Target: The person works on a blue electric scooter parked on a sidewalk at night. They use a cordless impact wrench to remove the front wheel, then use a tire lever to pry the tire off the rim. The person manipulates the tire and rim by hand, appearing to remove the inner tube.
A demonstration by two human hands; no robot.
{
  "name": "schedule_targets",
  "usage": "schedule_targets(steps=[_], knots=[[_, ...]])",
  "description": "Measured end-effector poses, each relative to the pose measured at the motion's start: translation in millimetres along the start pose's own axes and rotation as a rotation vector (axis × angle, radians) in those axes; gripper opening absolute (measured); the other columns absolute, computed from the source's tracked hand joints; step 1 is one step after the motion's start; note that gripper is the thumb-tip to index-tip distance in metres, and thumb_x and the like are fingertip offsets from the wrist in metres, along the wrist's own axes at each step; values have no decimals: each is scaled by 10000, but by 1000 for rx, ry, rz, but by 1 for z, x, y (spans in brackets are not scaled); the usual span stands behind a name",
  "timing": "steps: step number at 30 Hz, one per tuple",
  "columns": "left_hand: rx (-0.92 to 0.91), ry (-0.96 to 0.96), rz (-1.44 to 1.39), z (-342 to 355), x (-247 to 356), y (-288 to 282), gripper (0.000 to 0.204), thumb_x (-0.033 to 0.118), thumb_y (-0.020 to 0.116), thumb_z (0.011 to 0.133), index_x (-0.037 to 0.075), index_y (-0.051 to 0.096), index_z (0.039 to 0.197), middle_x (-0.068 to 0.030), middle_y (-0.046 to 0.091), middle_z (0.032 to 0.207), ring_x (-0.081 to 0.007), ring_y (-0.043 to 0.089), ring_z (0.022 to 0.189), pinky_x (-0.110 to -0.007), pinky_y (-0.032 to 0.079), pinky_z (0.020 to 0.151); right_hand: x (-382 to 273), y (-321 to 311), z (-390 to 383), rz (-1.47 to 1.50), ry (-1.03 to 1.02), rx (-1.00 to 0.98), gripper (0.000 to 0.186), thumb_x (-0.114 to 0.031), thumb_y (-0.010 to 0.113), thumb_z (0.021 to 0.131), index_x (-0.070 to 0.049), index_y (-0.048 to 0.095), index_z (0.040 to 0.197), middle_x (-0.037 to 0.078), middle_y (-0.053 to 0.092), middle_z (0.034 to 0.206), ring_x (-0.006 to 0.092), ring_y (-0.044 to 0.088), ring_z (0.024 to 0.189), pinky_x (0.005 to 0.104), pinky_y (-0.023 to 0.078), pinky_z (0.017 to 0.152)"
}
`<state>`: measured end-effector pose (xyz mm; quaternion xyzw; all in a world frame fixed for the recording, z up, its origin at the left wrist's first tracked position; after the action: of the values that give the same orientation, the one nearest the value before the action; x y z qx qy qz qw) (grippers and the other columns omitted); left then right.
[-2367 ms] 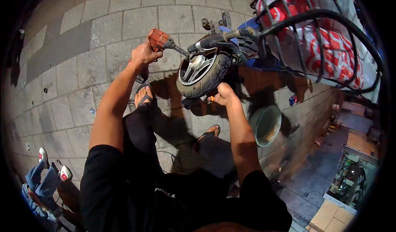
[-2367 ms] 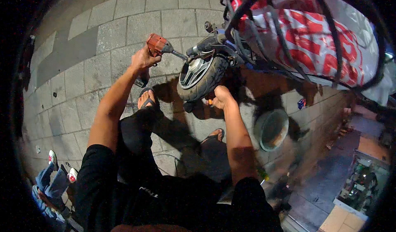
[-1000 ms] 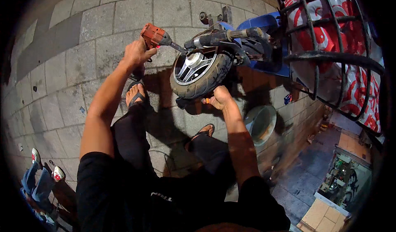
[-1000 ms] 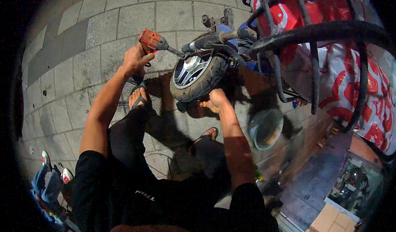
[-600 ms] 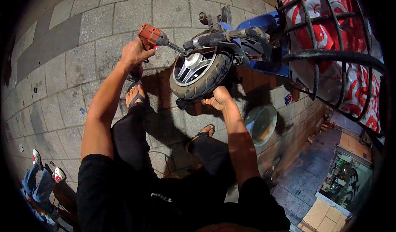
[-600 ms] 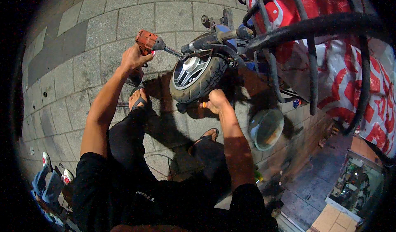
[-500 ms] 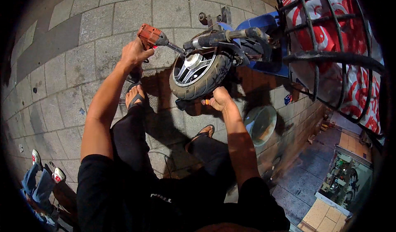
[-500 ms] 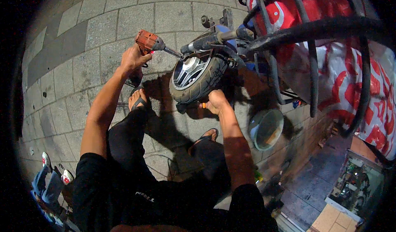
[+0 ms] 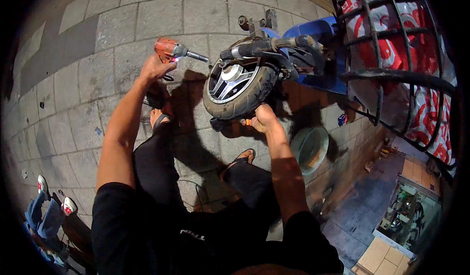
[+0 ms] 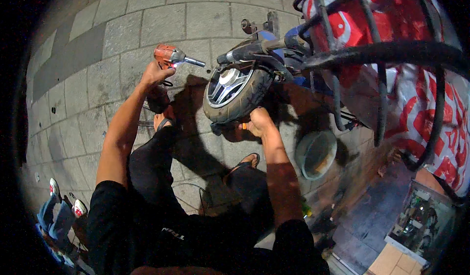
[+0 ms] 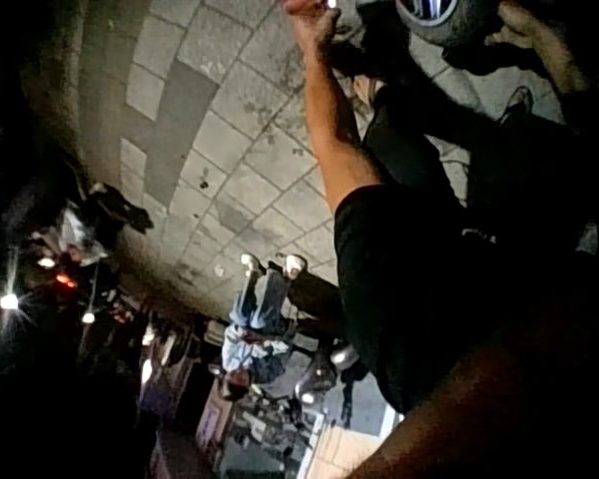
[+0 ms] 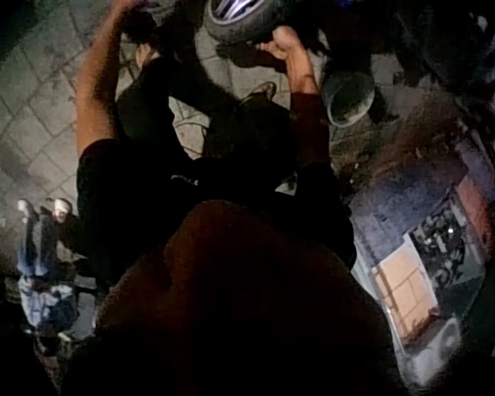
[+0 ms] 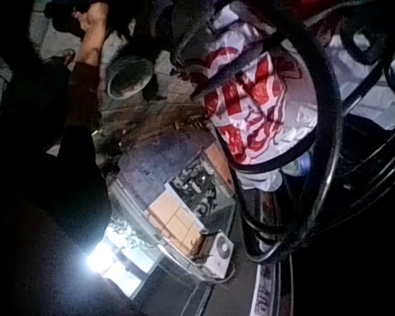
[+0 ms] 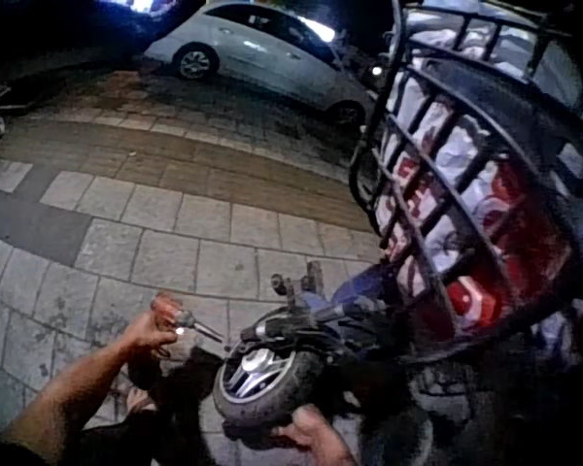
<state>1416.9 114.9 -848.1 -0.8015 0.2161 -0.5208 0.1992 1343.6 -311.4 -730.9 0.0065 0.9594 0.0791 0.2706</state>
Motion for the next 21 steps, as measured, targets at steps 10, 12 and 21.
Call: schedule_targets(steps=[10,12,21], knots=[[155,-540,92,-3,-207,-13,611,552,792,788,35,746,1110,-211,755,1021,-356,736,937,-471,573,811,-1,10,-7,4,-19,-18,306,-237,454,1071,-51,673,1176,117,734,1067,278,692,895,441,538,635],[246,-453,121,-20,-237,-27,611,522,789,793,46,725,1170,-219,736,1125,-349,713,1056,-476,564,888,-2,11,-5,25,-25,-67,302,-256,472,1070,-61,676,1176,107,735,1070,274,693,898,435,542,639],[119,236,431,28,-92,25,494,191,705,868,123,633,1352,-133,578,1465,-385,559,1326,-517,467,1077,-3,9,-2,7,-8,-11,325,-365,552,1058,-94,675,1189,76,731,1098,236,689,903,429,565,641]])
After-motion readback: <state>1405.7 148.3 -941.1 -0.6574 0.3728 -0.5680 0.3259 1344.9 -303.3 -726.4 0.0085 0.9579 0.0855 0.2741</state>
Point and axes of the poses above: each hand's wrist, its own z-axis towards the middle knuckle, its own y-axis out of the palm, x = y × z, the point moved 1 cm from there along z, towards the middle knuckle
